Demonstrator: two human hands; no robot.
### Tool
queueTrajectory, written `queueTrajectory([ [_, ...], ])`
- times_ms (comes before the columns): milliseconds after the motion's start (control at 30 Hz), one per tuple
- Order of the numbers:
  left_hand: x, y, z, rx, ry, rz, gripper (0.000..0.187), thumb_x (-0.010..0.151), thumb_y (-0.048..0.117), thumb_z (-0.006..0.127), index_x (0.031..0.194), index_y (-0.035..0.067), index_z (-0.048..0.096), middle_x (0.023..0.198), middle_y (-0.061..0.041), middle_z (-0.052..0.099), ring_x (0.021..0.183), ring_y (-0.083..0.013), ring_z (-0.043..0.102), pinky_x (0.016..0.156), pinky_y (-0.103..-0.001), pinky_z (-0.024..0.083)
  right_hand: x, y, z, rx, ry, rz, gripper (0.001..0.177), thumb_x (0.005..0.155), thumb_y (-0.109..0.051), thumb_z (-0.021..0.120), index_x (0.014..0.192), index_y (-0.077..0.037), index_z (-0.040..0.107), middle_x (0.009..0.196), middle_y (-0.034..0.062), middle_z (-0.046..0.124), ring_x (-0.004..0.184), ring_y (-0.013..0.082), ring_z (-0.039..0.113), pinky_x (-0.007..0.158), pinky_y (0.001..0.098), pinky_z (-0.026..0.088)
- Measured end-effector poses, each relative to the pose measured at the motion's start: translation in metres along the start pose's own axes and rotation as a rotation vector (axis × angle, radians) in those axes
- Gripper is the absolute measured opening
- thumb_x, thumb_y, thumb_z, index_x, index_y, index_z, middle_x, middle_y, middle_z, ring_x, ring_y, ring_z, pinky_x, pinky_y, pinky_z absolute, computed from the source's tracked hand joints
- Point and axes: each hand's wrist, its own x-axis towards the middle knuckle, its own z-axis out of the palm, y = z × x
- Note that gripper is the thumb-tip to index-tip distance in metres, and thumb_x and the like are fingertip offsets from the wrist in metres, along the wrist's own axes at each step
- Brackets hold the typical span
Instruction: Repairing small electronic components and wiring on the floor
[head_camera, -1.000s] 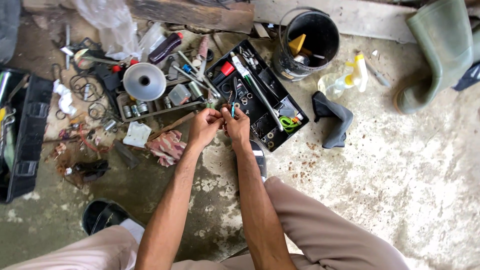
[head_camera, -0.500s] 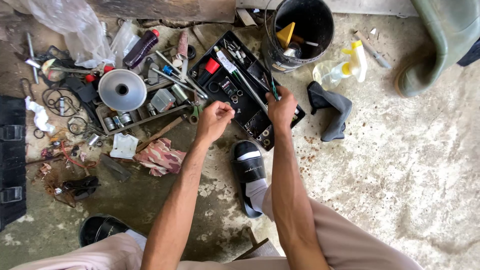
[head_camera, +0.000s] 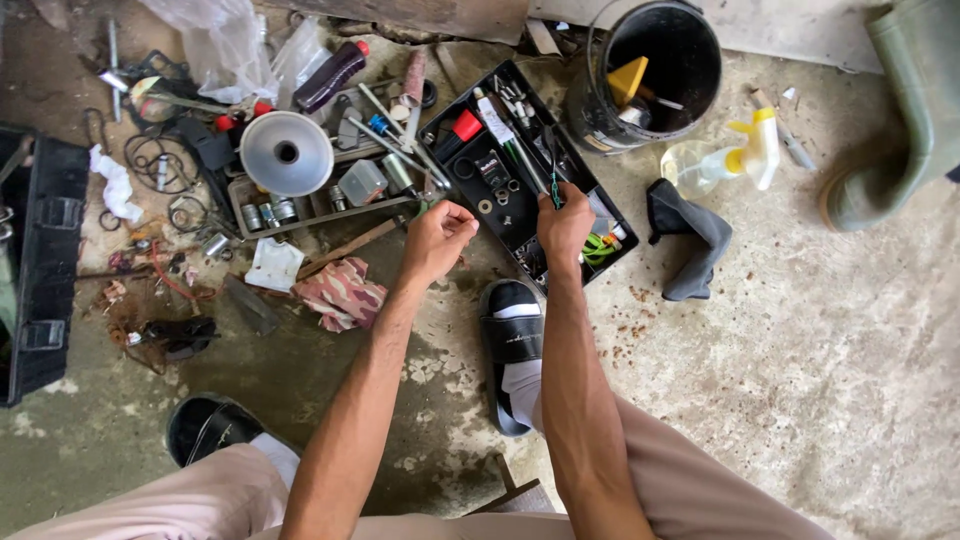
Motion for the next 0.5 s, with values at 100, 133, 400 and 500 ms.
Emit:
queueTrajectory([
  [100, -0.016, 0.013, -0.021, -0.001, 0.025, -0.038, 0.019, 0.085, 0.024, 0.076, 0.102, 0.014, 0.076, 0.086, -0.009, 0.077, 0.076, -0.0167, 0.076, 0.069, -0.029, 0.059, -0.013, -0.011, 0.008, 0.057, -0.013, -0.063, 0.024, 0.085, -0.021, 0.08, 0.108, -0.012, 0.078, 0.098, 0.0135, 0.077, 0.104, 0.0389, 0.073, 0.091, 0.0503, 0.058],
  [133, -0.017, 0.009, -0.025, -0.003, 0.034, -0.036, 0.019, 0.085, 0.024, 0.076, 0.102, 0.014, 0.076, 0.086, -0.009, 0.077, 0.076, -0.0167, 0.076, 0.069, -0.029, 0.059, -0.019, -0.021, 0.007, 0.059, -0.017, -0.072, 0.024, 0.085, -0.021, 0.08, 0.108, -0.012, 0.078, 0.098, 0.0135, 0.077, 0.104, 0.0389, 0.073, 0.091, 0.0503, 0.058],
  [400, -0.029, -0.021, -0.066, 0.178, 0.144, -0.147, 0.018, 0.086, 0.043, 0.071, 0.099, 0.032, 0.075, 0.084, 0.009, 0.077, 0.091, -0.0129, 0.076, 0.091, -0.033, 0.047, -0.038, -0.043, 0.046, 0.042, -0.097, -0.092, 0.024, 0.082, -0.033, 0.08, 0.104, -0.023, 0.078, 0.098, 0.005, 0.078, 0.103, 0.0315, 0.074, 0.093, 0.0469, 0.06],
  [500, -0.039, -0.033, -0.089, 0.154, 0.206, -0.125, 0.018, 0.083, 0.04, 0.074, 0.097, 0.029, 0.075, 0.089, 0.001, 0.079, 0.094, -0.0205, 0.076, 0.083, -0.036, 0.056, -0.049, -0.051, 0.066, -0.018, -0.182, -0.081, 0.031, 0.079, -0.037, 0.08, 0.107, -0.024, 0.079, 0.096, 0.0032, 0.079, 0.101, 0.0323, 0.074, 0.095, 0.045, 0.058],
])
